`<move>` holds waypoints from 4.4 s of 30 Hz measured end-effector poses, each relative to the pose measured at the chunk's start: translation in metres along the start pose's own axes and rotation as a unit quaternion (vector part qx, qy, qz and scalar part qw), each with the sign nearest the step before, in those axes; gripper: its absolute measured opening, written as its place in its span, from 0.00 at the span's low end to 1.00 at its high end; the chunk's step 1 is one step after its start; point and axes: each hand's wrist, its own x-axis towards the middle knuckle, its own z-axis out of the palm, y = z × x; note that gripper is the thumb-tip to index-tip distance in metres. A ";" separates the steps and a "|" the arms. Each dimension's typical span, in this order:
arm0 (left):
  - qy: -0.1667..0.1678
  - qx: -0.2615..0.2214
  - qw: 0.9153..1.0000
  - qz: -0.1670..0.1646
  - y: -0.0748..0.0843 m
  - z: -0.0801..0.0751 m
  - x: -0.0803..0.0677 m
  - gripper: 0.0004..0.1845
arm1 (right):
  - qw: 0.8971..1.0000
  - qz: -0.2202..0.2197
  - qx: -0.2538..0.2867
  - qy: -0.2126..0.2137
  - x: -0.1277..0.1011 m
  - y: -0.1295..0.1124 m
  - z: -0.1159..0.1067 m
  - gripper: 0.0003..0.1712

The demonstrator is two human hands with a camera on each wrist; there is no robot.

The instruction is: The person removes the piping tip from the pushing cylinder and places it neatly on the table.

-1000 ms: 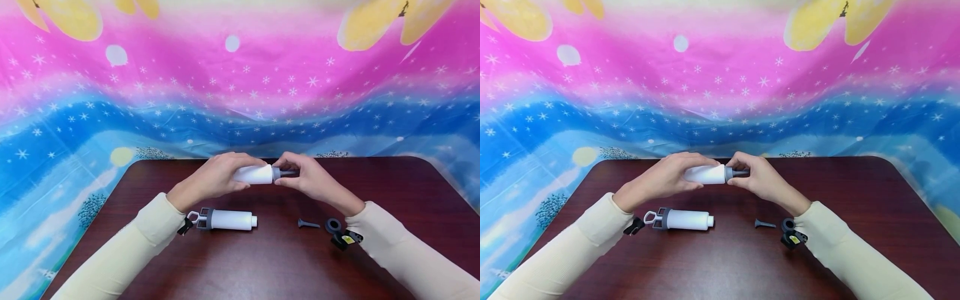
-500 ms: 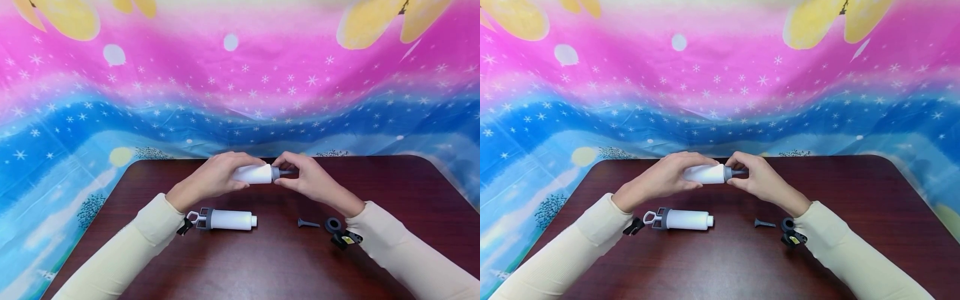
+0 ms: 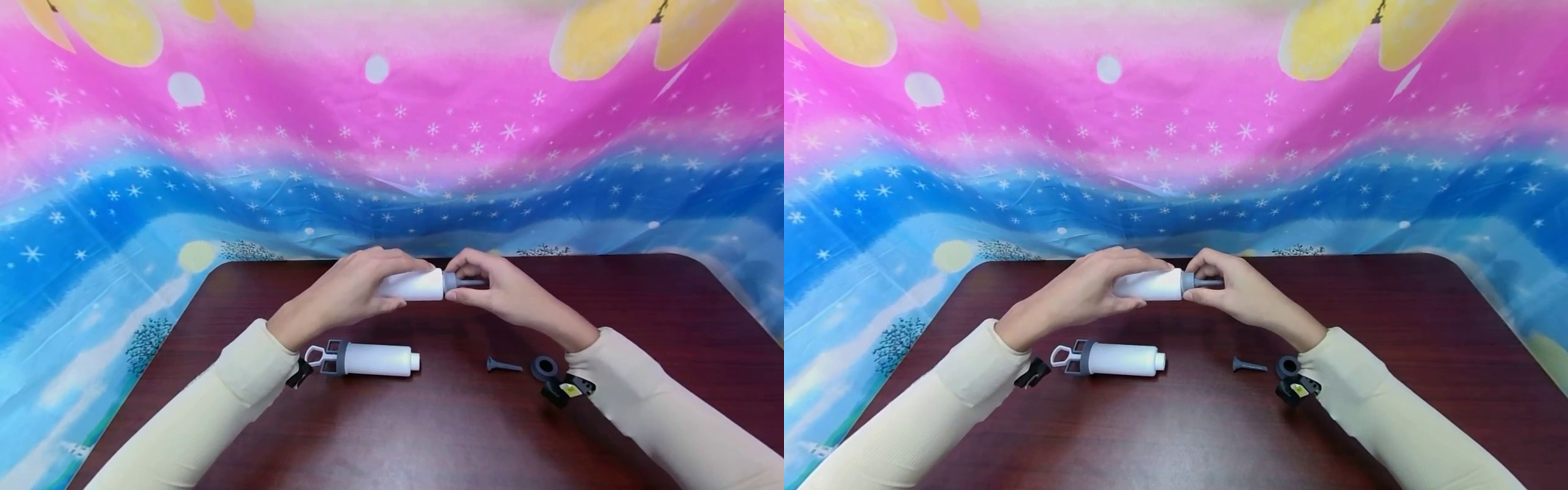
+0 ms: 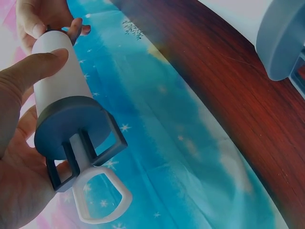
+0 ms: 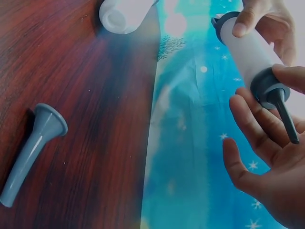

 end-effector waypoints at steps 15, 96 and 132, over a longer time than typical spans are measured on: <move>0.006 -0.007 1.000 -0.009 -0.002 0.001 0.000 0.32 | 1.000 0.005 0.009 0.012 0.000 0.001 0.003 0.15; -0.008 -0.020 0.999 -0.024 -0.006 0.008 0.000 0.33 | 0.999 0.034 0.012 0.019 0.001 0.002 0.006 0.15; -0.017 -0.013 0.999 -0.041 -0.012 0.012 -0.001 0.35 | 0.998 0.051 0.018 0.015 0.001 0.009 0.005 0.17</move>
